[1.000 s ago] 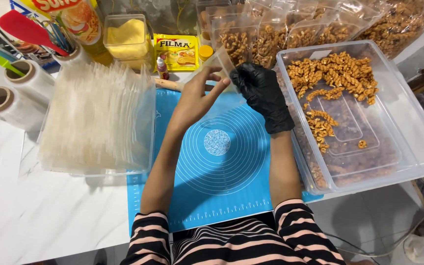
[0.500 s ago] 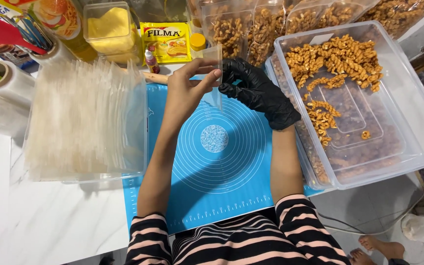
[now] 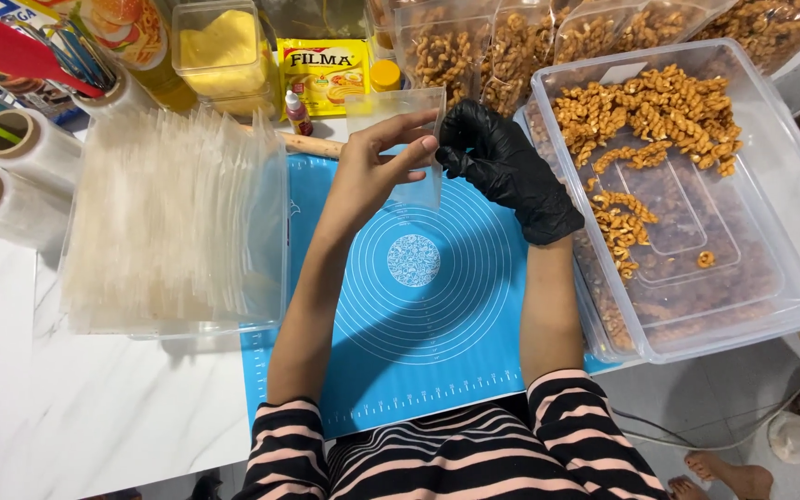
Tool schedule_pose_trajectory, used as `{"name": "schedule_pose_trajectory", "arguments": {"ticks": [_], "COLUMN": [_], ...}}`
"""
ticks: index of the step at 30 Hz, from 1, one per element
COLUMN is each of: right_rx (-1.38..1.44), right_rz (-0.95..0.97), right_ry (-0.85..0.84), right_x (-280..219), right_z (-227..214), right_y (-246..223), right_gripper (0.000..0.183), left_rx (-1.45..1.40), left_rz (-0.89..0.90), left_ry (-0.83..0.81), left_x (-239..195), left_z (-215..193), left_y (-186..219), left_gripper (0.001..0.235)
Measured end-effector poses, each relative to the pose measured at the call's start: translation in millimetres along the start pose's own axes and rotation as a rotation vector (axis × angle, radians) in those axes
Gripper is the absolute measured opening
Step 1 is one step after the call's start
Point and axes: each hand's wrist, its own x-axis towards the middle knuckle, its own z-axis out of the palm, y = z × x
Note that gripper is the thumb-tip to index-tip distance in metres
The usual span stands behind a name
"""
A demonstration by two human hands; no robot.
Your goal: Packing small snacks from a large plastic container into individual plastic bags using hands and a small plastic cup as a scoop.
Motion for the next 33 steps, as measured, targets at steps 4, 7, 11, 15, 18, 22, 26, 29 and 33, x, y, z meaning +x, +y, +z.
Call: {"name": "schedule_pose_trajectory", "arguments": {"ticks": [4,7,11,15,18,22,26,29,33], "right_rx": [-0.085,-0.038,-0.018,-0.113,-0.206,-0.270,-0.417,-0.221,-0.296], "right_rz": [-0.062,-0.017,-0.027,0.000,0.032,0.031,0.119,0.006,-0.040], "right_ry": [0.005,0.038,0.060,0.067,0.053,0.008,-0.024,-0.121,-0.102], "right_x": [0,-4,-5,-5,-4,-11,-14,-1,-7], "right_z": [-6,-7,-4,-7,-8,-3,2,2,5], "right_y": [-13,-8,4,35,33,-9,22,31,35], "right_gripper": [0.028,0.028,0.028,0.032,0.039,0.047,0.056,0.018,0.034], "left_rx": [-0.053,-0.072,-0.078,-0.057,0.038,0.248,0.431,0.626,0.714], "left_rz": [-0.014,-0.043,-0.052,-0.038,0.038,0.150,0.215,0.301,0.241], "left_ry": [-0.037,-0.049,-0.054,-0.046,0.004,0.094,0.116,0.155,0.160], "left_x": [2,2,-1,-1,-3,-2,-3,-6,-9], "left_z": [1,1,3,5,10,13,18,17,24], "left_y": [-3,-1,5,-3,-5,-20,-21,-15,-8], "left_gripper": [0.037,0.038,0.038,0.035,0.023,0.008,0.005,0.009,0.009]}}
